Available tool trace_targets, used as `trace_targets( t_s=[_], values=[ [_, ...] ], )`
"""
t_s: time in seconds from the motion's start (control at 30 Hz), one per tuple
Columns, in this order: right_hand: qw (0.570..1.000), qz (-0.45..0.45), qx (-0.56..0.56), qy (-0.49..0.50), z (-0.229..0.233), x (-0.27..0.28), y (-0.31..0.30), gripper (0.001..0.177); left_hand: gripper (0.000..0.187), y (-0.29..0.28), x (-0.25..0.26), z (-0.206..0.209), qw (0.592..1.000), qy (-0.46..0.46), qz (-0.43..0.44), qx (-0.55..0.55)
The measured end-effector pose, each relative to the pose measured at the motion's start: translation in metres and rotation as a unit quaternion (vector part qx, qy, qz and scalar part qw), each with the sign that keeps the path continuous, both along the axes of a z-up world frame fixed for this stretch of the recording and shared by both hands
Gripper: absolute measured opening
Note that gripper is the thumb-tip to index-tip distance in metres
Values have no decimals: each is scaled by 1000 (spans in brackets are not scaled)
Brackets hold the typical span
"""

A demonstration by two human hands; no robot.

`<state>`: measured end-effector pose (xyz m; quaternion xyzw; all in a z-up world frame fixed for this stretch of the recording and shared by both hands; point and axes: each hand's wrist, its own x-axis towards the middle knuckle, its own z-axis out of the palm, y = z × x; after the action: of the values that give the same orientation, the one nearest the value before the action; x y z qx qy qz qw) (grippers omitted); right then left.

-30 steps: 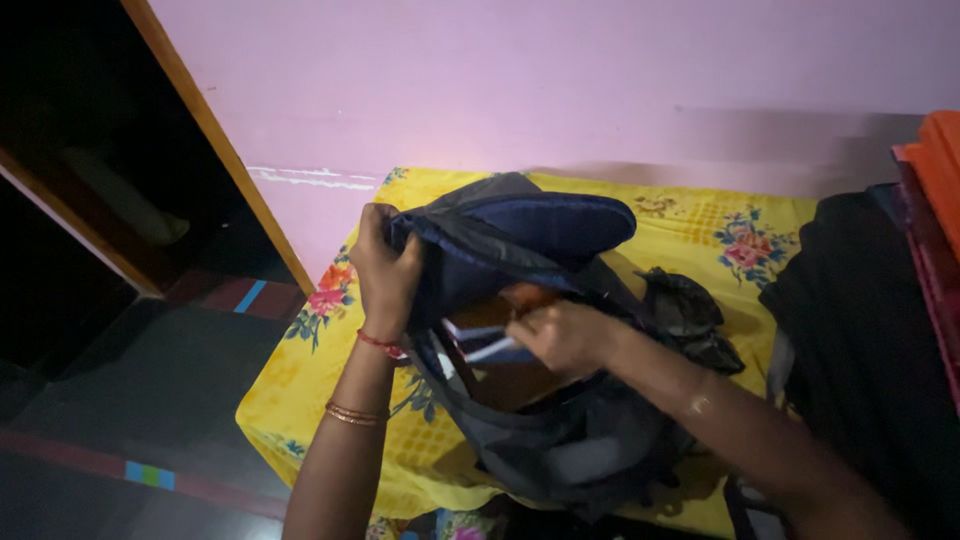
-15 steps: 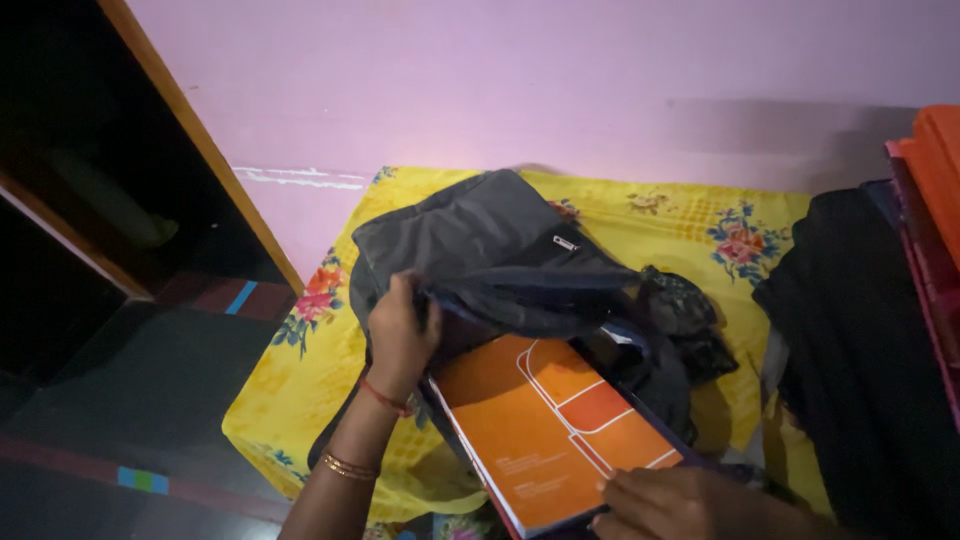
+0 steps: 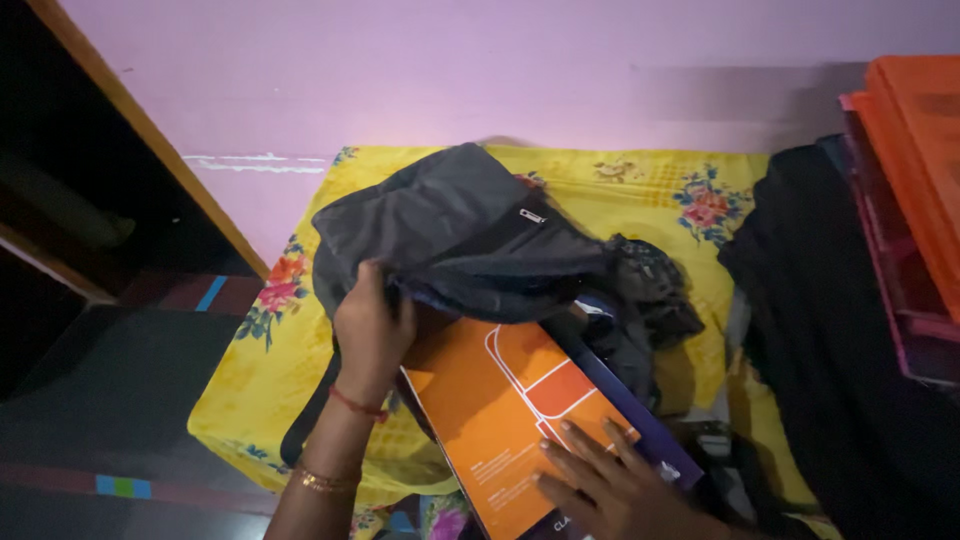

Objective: The person removes several books and a folder from a gray backpack before placing a camouflage pouch, a piece of paper, and a pen into its compartments by hand.

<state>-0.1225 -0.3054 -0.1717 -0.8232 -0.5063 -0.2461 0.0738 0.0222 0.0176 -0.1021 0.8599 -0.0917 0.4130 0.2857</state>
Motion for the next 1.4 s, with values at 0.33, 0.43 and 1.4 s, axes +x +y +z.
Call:
trace_targets(
  t_s=[0.33,0.43,1.4],
  values=[
    [989,2,135,65,51,24,-41,33,36,-8,-23,20,998,5,-52,-18],
    [986,-27,163,18,53,12,-94,38,38,0,-16,25,998,-10,-55,-7],
    [872,-471,-23,-129,145,52,-355,64,37,-2,3,28,999,20,0,-27]
  ],
)
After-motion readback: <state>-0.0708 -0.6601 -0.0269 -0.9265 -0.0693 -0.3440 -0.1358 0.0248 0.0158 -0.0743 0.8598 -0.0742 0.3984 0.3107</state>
